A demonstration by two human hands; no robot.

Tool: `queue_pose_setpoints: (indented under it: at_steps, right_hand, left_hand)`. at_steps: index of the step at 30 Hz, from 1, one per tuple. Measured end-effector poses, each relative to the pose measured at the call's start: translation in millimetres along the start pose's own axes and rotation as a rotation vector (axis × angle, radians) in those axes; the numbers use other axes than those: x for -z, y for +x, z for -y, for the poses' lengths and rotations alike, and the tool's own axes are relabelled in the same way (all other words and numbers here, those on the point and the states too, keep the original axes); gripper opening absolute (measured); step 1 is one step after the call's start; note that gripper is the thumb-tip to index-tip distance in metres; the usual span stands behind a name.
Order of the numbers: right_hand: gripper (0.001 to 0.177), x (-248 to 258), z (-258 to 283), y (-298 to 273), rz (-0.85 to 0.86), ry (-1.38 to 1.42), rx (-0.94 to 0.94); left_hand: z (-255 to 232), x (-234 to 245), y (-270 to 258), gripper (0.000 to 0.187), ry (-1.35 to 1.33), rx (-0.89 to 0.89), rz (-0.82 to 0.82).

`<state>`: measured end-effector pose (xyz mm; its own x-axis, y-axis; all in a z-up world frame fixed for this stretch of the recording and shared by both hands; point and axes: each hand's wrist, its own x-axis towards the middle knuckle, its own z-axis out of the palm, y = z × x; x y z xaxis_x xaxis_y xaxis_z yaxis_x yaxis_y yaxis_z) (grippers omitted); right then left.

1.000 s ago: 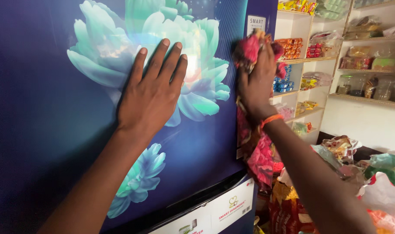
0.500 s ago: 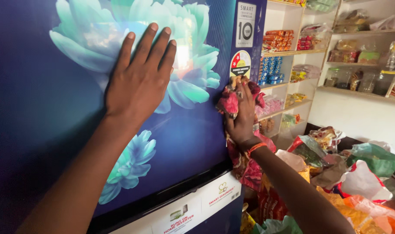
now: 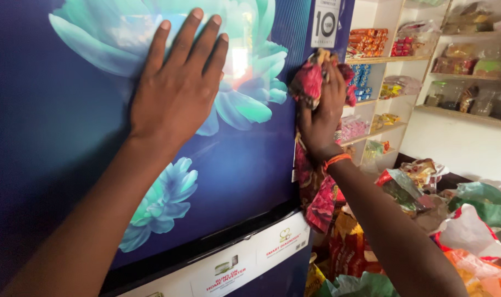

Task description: The person wipes the front surface of a large blue refrigerator with a floral-patterned cloth. They use their right hand to rub the cloth across the surface while their left hand stabilizes the appliance. The action is repetitive and covers various sections of the refrigerator door.

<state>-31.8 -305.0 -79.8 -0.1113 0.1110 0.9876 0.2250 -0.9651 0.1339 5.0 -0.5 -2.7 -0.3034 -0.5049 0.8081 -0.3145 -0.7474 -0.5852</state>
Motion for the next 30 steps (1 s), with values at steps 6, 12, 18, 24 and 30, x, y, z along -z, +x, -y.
queue_pose_setpoints:
  at_steps: [6, 12, 18, 24, 30]
  right_hand:
    - [0.051, 9.6, 7.6, -62.7, 0.046, -0.007, -0.051]
    - [0.054, 24.0, 20.4, -130.7, 0.145, 0.017, -0.111]
    - [0.054, 42.1, 34.4, -156.0, 0.232, 0.014, -0.143]
    - [0.06, 30.5, 30.8, -124.0, 0.184, -0.02, -0.153]
    - [0.053, 10.7, 14.4, -76.0, 0.049, 0.017, -0.165]
  left_hand:
    - [4.8, 4.4, -3.8, 0.035, -0.003, -0.038, -0.048]
    - [13.7, -19.9, -18.7, 0.012, 0.102, -0.02, 0.015]
    - [-71.5, -39.5, -36.4, 0.026, -0.046, -0.067, 0.092]
    - [-154.1, -25.2, -38.8, 0.054, -0.062, -0.158, 0.229]
    - [-158.0, -22.9, -42.2, 0.053, -0.091, -0.145, 0.259]
